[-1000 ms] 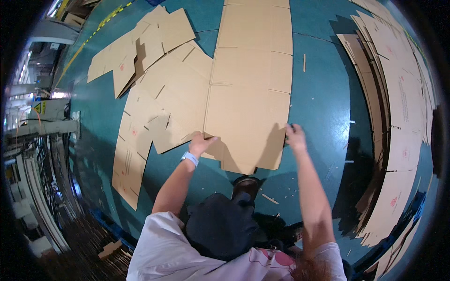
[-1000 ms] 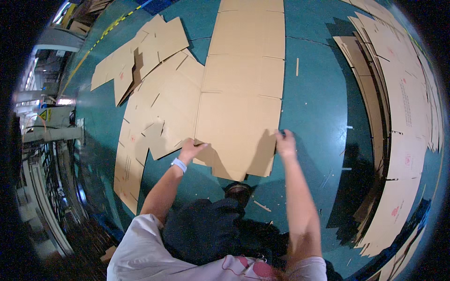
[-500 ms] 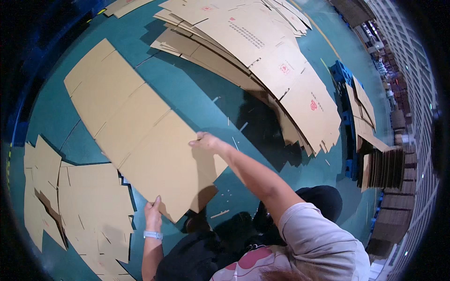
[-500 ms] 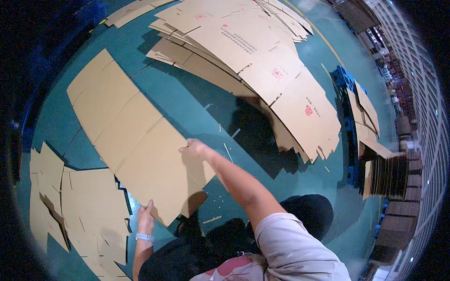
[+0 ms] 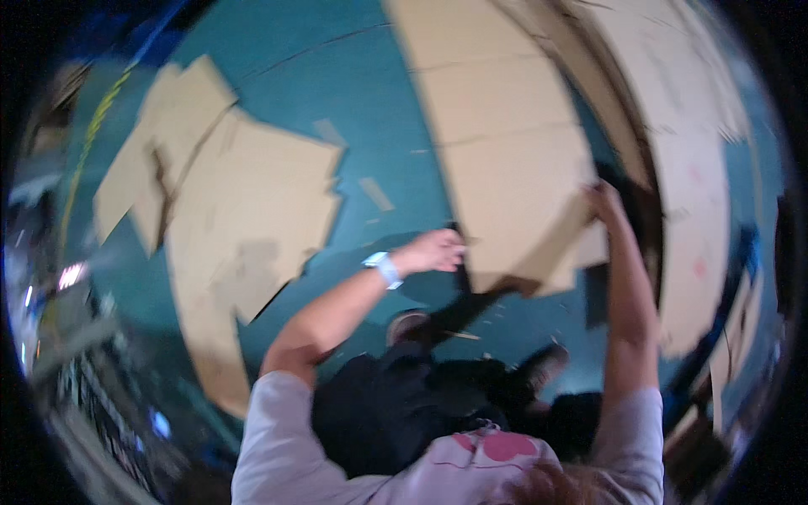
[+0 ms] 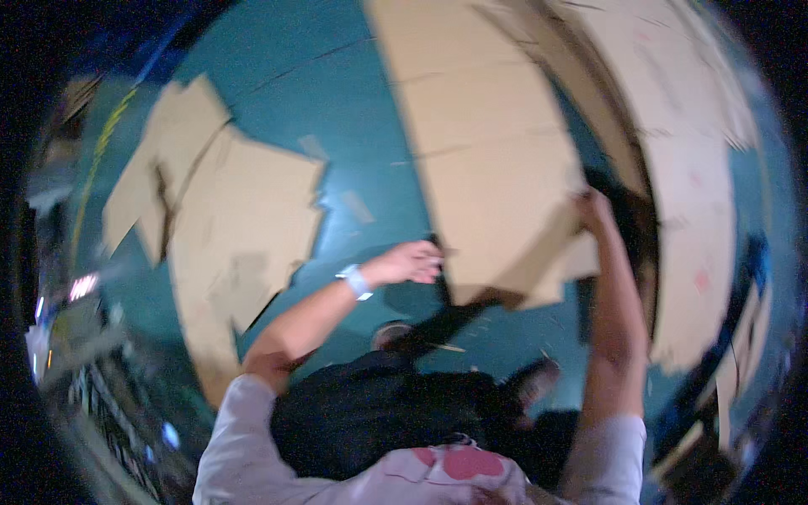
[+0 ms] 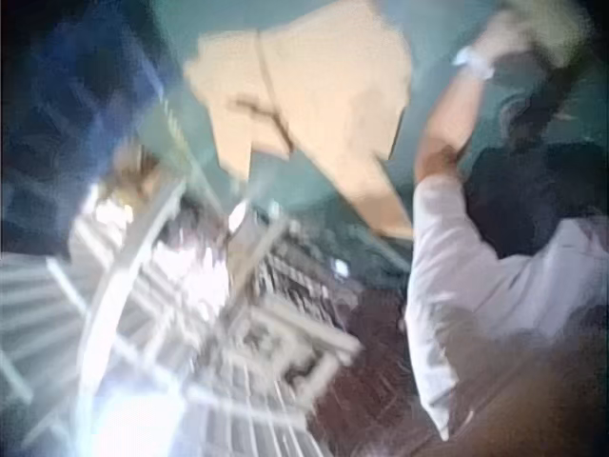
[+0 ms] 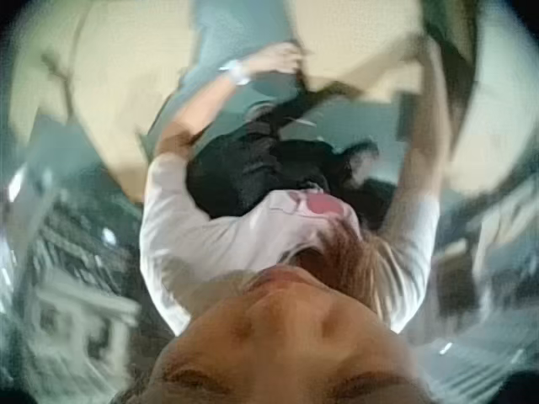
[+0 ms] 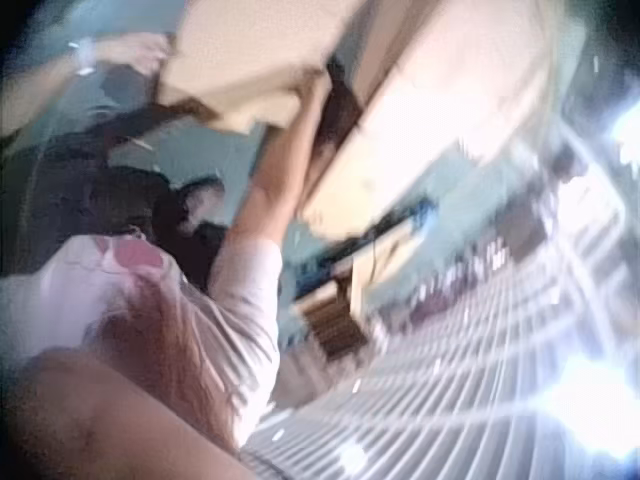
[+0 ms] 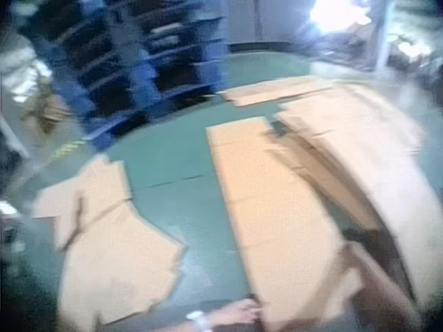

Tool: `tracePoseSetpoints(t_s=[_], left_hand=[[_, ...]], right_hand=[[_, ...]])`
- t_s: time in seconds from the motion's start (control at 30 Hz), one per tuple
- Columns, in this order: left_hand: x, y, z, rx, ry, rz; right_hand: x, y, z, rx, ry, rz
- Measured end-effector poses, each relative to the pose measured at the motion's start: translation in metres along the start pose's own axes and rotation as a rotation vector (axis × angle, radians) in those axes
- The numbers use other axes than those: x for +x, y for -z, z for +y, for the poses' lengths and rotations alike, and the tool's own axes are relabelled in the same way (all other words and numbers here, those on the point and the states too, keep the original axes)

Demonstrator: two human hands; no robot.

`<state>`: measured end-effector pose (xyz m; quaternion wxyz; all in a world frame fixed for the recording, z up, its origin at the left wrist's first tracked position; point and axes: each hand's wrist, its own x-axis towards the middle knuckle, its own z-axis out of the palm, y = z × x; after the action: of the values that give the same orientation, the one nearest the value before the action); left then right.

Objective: The person uses a utility knife to cut along pre-scored lines on flat cardboard sheets. They separate the cut sections and stack the resulting pieces on the floor. The person handles the cardboard and knife with both hands throughout the process.

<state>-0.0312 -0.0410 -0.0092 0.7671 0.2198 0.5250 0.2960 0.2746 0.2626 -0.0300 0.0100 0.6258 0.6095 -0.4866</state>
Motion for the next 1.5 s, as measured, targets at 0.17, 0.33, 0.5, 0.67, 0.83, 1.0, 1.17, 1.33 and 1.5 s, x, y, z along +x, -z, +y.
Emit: tracePoseSetpoints(t_s=[0.17, 0.33, 0.5, 0.67, 0.83, 1.0, 1.17, 1.33, 1.5], left_hand=[[-0.106, 0.065, -0.056, 0.689, -0.3, 1.144], [-0.213, 0.126, -0.219, 0.15, -0.273, 1.716], [-0.236, 0.178, -0.2, 0.149, 0.385, 2.064], [-0.271, 0.218, -0.194, 0.013, 0.69, 1.888], [-0.292, 0.235, -0.2, -0.123, 0.583, 1.837], [-0.294, 0.25, -0.206, -0.406, 0.046, 1.634], [-0.216, 0.205, -0.146, -0.603, -0.471, 1.42], [-0.188, 0.187, -0.154, -0.67, -0.548, 1.398], [-0.143, 0.123, -0.178, -0.23, -0.414, 1.332]], right_hand=[[0.018, 0.009, 0.049, -0.04, 0.225, 0.123], [0.023, 0.008, 0.033, -0.529, 0.126, 0.339], [0.035, -0.038, -0.067, -0.59, 0.477, 0.098], [-0.02, -0.2, -0.251, -0.394, 0.752, -0.158], [-0.03, -0.321, -0.317, -0.61, 0.681, -0.248], [-0.037, -0.389, -0.316, -0.714, 0.619, -0.368], [-0.061, -0.417, -0.298, -0.82, 0.643, -0.398], [-0.077, -0.392, -0.317, -0.761, 0.501, -0.443], [-0.002, -0.311, -0.229, -0.595, 0.542, -0.476]])
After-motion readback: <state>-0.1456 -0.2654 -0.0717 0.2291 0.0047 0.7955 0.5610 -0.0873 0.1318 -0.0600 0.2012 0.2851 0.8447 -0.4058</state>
